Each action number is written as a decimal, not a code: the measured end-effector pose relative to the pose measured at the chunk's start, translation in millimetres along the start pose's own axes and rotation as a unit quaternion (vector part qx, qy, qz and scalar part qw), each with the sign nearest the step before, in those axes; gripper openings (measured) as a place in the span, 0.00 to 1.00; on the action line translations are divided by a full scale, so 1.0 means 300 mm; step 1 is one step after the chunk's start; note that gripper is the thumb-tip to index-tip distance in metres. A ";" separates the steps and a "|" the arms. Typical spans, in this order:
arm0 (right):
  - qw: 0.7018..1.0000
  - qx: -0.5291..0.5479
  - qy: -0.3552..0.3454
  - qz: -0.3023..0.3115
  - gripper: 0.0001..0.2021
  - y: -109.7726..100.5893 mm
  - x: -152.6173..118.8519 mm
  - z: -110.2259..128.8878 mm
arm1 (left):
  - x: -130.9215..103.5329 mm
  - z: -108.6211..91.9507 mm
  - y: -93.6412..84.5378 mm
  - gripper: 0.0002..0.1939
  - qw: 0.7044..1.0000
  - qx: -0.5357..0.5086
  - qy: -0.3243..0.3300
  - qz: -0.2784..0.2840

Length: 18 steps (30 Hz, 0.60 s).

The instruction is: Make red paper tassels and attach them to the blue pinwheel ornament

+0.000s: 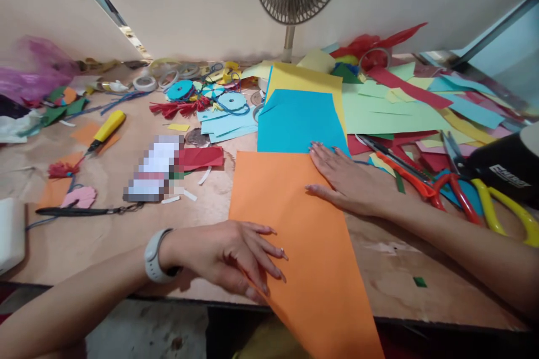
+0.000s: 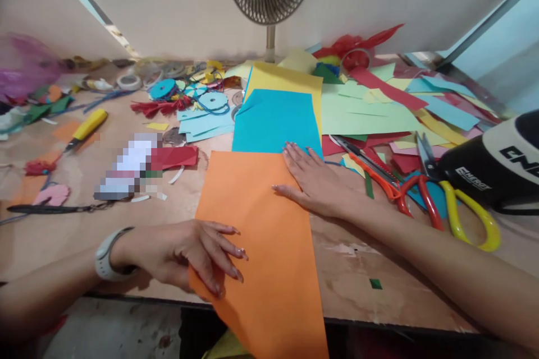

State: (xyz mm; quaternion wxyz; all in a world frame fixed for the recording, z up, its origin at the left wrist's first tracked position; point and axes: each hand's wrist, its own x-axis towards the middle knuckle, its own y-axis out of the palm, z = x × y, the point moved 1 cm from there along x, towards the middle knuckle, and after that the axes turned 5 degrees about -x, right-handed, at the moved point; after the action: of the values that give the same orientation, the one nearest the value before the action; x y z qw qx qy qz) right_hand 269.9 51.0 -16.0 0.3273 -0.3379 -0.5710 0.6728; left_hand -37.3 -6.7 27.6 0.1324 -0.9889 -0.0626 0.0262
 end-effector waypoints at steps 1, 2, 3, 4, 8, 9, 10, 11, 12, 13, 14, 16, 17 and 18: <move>1.000 -0.006 0.000 0.002 0.47 -0.001 0.003 -0.006 | 0.000 0.003 0.005 0.10 1.000 -0.003 0.000 -0.017; 1.000 -0.012 0.002 0.003 0.47 0.000 0.009 -0.013 | 0.000 0.005 0.009 0.10 0.999 -0.006 0.000 -0.040; 1.000 -0.019 0.006 0.001 0.47 0.003 0.016 -0.021 | 0.001 0.005 0.014 0.11 0.998 -0.009 0.000 -0.064; 1.000 -0.025 0.014 -0.006 0.46 0.006 0.024 -0.032 | 0.001 0.005 0.019 0.11 0.996 -0.010 0.000 -0.087; 0.990 -0.034 0.044 -0.128 0.34 -0.033 0.030 -0.050 | 0.005 0.007 0.037 0.11 0.987 -0.011 -0.009 -0.161; 0.985 -0.017 0.043 -0.165 0.31 -0.062 0.015 -0.040 | 0.008 0.010 0.041 0.12 0.984 -0.013 -0.015 -0.176; 0.981 0.015 0.037 -0.191 0.29 -0.098 -0.007 -0.022 | 0.013 0.014 0.046 0.13 0.981 -0.016 -0.023 -0.191; 0.975 0.064 0.038 -0.209 0.28 -0.138 -0.036 0.001 | 0.019 0.019 0.051 0.13 0.978 -0.018 -0.031 -0.207; 0.968 0.125 0.039 -0.215 0.26 -0.181 -0.070 0.028 | 0.027 0.023 0.055 0.13 0.973 -0.020 -0.036 -0.228; 0.964 0.190 0.025 -0.182 0.24 -0.223 -0.105 0.059 | 0.036 0.025 0.059 0.13 0.967 -0.023 -0.037 -0.252; 0.961 0.246 -0.018 -0.125 0.23 -0.260 -0.139 0.094 | 0.047 0.026 0.062 0.12 0.960 -0.026 -0.033 -0.278; 0.951 0.283 -0.121 0.012 0.25 -0.313 -0.199 0.160 | 0.066 0.022 0.067 0.11 0.947 -0.035 -0.016 -0.320; 0.943 0.287 -0.154 0.061 0.31 -0.326 -0.220 0.185 | 0.074 0.018 0.069 0.11 0.942 -0.038 -0.010 -0.332; 0.939 0.283 -0.171 0.098 0.36 -0.328 -0.234 0.204 | 0.080 0.014 0.071 0.11 0.941 -0.039 -0.007 -0.336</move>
State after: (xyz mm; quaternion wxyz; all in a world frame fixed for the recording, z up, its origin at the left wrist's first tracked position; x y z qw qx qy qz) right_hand 263.7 -27.4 94.5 0.2397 -0.1658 -0.3688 0.8826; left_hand -11.4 -22.8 17.2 0.0942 -0.9144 -0.3934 -0.0152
